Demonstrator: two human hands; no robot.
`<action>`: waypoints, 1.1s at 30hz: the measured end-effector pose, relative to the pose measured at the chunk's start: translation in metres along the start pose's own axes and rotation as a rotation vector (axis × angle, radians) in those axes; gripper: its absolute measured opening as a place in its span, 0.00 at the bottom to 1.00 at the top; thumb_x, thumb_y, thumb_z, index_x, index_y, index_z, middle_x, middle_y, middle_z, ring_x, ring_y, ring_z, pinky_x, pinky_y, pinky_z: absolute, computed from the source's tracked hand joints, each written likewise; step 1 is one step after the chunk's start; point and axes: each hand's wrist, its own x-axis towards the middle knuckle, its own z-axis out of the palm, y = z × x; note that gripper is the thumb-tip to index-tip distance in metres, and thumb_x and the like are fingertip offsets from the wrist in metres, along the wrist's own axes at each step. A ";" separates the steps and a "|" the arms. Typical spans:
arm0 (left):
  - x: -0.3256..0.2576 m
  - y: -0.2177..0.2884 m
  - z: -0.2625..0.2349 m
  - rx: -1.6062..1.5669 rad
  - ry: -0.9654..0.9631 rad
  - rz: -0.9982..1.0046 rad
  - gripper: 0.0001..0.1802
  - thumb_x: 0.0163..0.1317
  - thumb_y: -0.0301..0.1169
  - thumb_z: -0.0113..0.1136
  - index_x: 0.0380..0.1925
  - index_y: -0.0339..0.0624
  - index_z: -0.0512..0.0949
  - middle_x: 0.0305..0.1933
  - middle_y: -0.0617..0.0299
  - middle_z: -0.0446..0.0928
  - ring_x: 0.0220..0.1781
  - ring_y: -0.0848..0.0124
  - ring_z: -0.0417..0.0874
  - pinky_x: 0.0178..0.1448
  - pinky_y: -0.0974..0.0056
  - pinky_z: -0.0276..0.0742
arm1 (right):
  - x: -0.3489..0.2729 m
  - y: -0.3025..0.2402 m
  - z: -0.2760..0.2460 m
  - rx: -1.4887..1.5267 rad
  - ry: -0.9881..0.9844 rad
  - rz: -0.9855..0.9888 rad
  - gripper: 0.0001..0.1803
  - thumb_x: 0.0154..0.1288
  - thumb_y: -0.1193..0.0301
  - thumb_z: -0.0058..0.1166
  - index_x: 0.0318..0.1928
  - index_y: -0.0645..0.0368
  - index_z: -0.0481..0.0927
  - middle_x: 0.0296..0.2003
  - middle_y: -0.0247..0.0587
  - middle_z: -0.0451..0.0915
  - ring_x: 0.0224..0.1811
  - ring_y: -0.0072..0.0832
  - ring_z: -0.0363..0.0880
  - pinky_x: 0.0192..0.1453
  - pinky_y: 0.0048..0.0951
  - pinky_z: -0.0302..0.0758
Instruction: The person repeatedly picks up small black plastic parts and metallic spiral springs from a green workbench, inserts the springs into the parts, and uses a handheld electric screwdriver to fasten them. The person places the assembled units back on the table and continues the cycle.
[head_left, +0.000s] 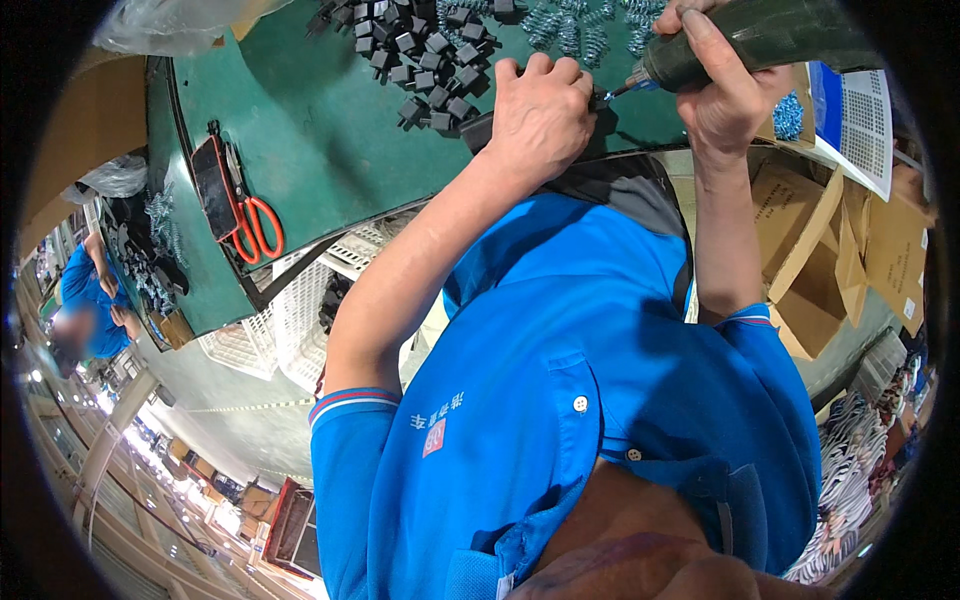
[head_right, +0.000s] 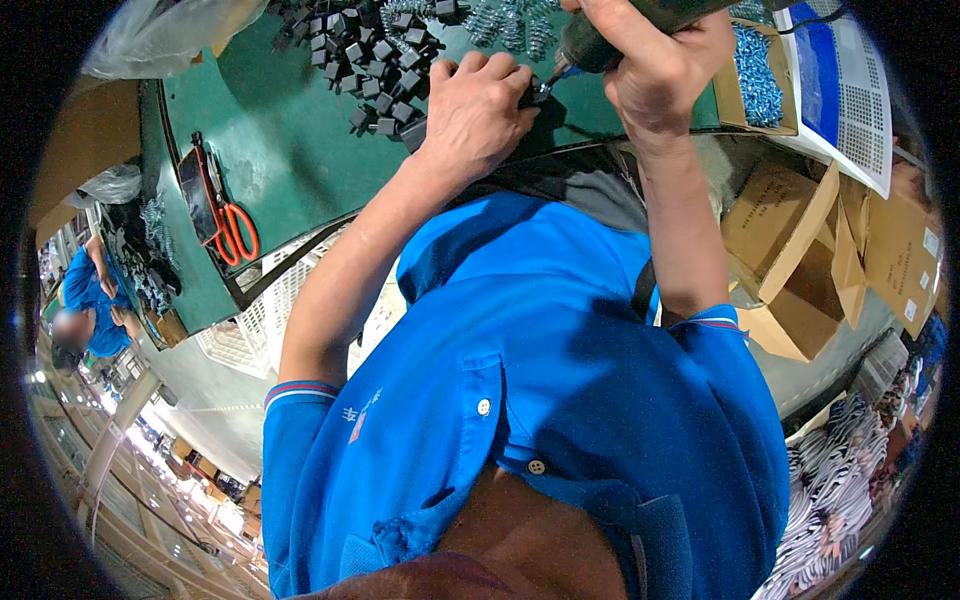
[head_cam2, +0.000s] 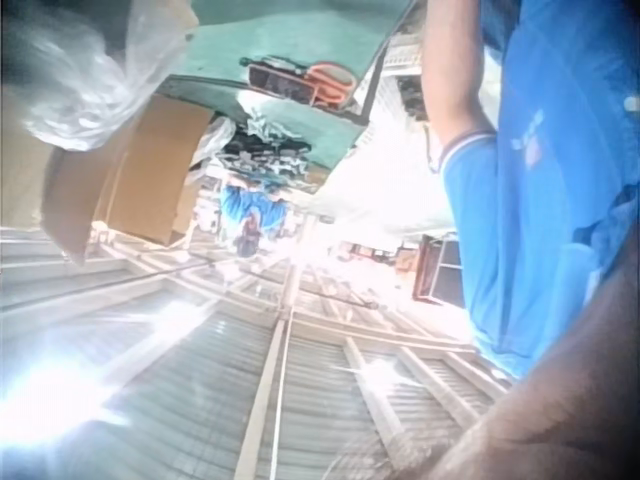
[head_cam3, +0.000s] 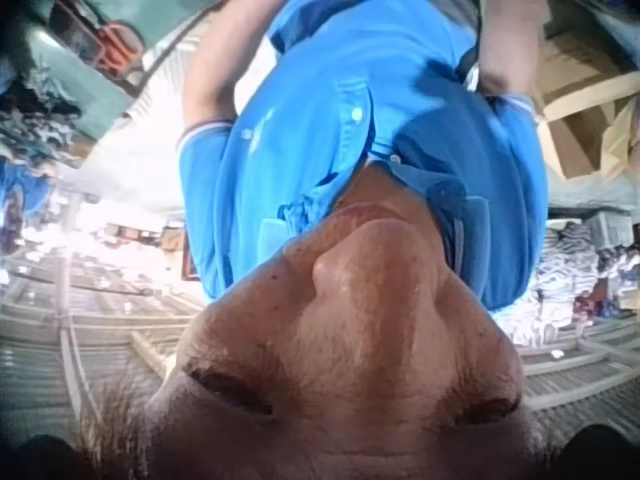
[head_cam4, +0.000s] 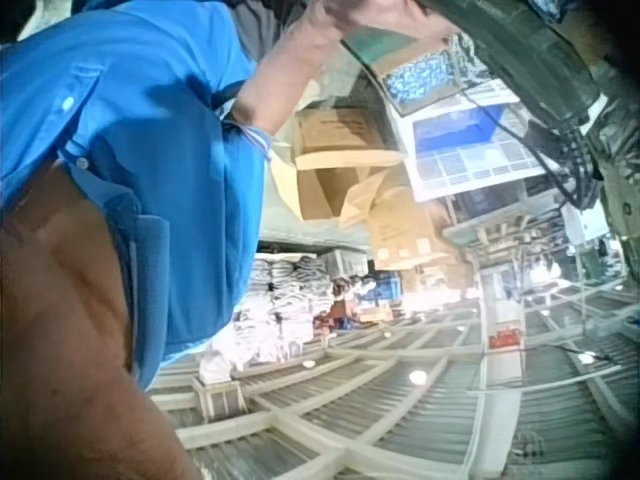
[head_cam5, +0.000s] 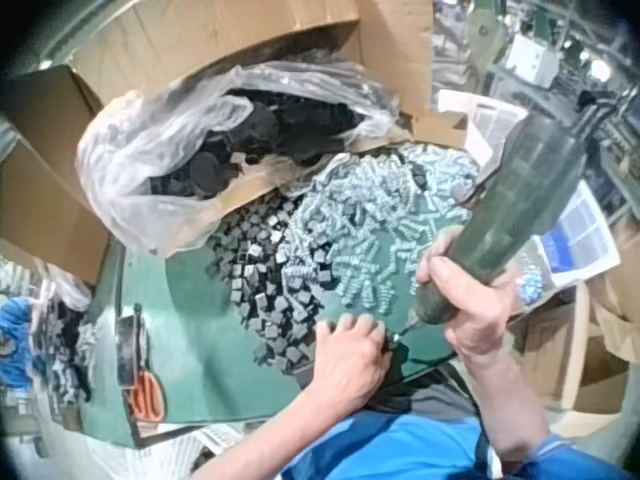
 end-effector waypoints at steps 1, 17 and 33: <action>0.000 0.000 0.000 -0.005 0.002 0.001 0.16 0.49 0.40 0.70 0.36 0.48 0.81 0.37 0.65 0.75 0.44 0.63 0.76 0.48 0.53 0.65 | -0.001 0.000 0.001 -0.006 0.007 0.009 0.11 0.56 0.77 0.59 0.39 0.68 0.78 0.29 0.41 0.79 0.31 0.28 0.79 0.38 0.27 0.74; 0.000 0.000 0.000 -0.014 -0.004 -0.007 0.15 0.50 0.39 0.68 0.37 0.47 0.81 0.38 0.65 0.76 0.45 0.62 0.77 0.47 0.52 0.64 | -0.019 0.003 0.014 -0.165 -0.085 0.019 0.16 0.51 0.87 0.55 0.43 0.66 0.76 0.30 0.38 0.76 0.30 0.27 0.77 0.38 0.28 0.75; 0.001 -0.002 -0.009 -0.081 -0.187 -0.055 0.20 0.54 0.39 0.62 0.48 0.50 0.81 0.53 0.60 0.79 0.56 0.59 0.73 0.51 0.51 0.62 | -0.001 0.040 -0.012 -0.189 -0.586 -0.132 0.19 0.44 0.70 0.67 0.40 0.61 0.80 0.40 0.37 0.81 0.39 0.26 0.79 0.53 0.33 0.73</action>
